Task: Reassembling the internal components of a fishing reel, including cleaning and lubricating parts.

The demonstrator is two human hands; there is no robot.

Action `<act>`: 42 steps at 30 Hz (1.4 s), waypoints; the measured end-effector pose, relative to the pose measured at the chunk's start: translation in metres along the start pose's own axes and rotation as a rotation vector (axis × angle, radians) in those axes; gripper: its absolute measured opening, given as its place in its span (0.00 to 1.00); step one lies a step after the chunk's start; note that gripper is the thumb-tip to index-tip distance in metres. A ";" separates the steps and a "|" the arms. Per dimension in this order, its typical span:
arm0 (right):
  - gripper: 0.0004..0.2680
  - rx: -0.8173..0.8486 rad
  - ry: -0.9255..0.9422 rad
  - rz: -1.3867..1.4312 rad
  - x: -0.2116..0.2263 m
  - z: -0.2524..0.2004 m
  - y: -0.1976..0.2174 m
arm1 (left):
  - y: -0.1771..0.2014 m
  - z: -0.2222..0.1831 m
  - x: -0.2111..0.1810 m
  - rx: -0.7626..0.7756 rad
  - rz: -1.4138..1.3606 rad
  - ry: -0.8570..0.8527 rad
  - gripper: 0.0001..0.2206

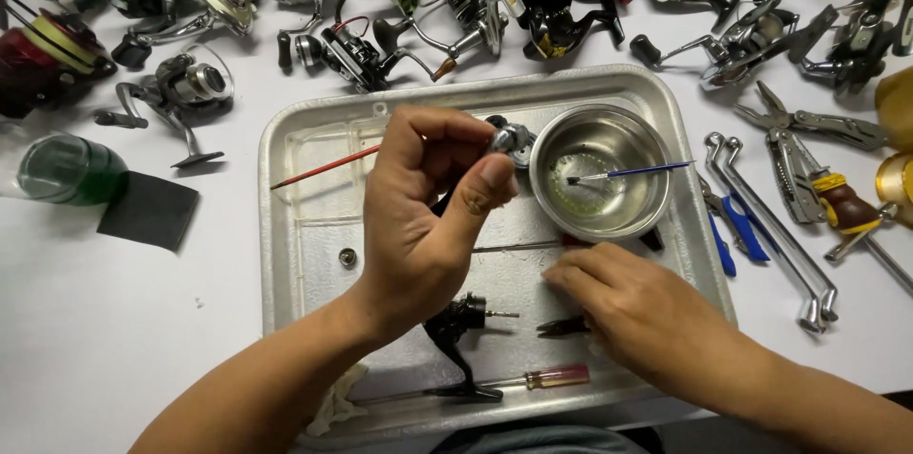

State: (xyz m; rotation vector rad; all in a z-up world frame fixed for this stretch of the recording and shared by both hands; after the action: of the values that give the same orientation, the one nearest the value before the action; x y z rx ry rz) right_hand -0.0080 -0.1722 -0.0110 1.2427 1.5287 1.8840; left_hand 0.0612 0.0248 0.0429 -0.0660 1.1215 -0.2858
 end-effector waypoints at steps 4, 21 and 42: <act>0.22 -0.015 -0.034 -0.155 0.000 0.000 -0.013 | 0.002 0.002 -0.009 -0.048 -0.063 -0.006 0.10; 0.11 -0.109 0.152 -0.405 0.021 0.013 -0.010 | -0.002 -0.002 0.004 0.041 -0.279 0.137 0.12; 0.04 -0.198 -0.081 -0.201 -0.010 -0.009 -0.012 | -0.007 -0.007 0.040 0.105 -0.215 0.338 0.12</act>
State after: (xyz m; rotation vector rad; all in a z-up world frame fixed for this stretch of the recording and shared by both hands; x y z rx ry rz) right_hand -0.0131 -0.1816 -0.0263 1.0245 1.3352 1.7827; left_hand 0.0695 0.0085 0.0054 -0.0457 1.4352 -0.5632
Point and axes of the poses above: each hand's wrist, its own z-axis towards the middle knuckle, its own y-axis out of the back of the hand, x = y × z, the point moved 4 cm from there along z, towards the middle knuckle, and after that the axes turned 8 degrees about -y, right-handed, at the moved point
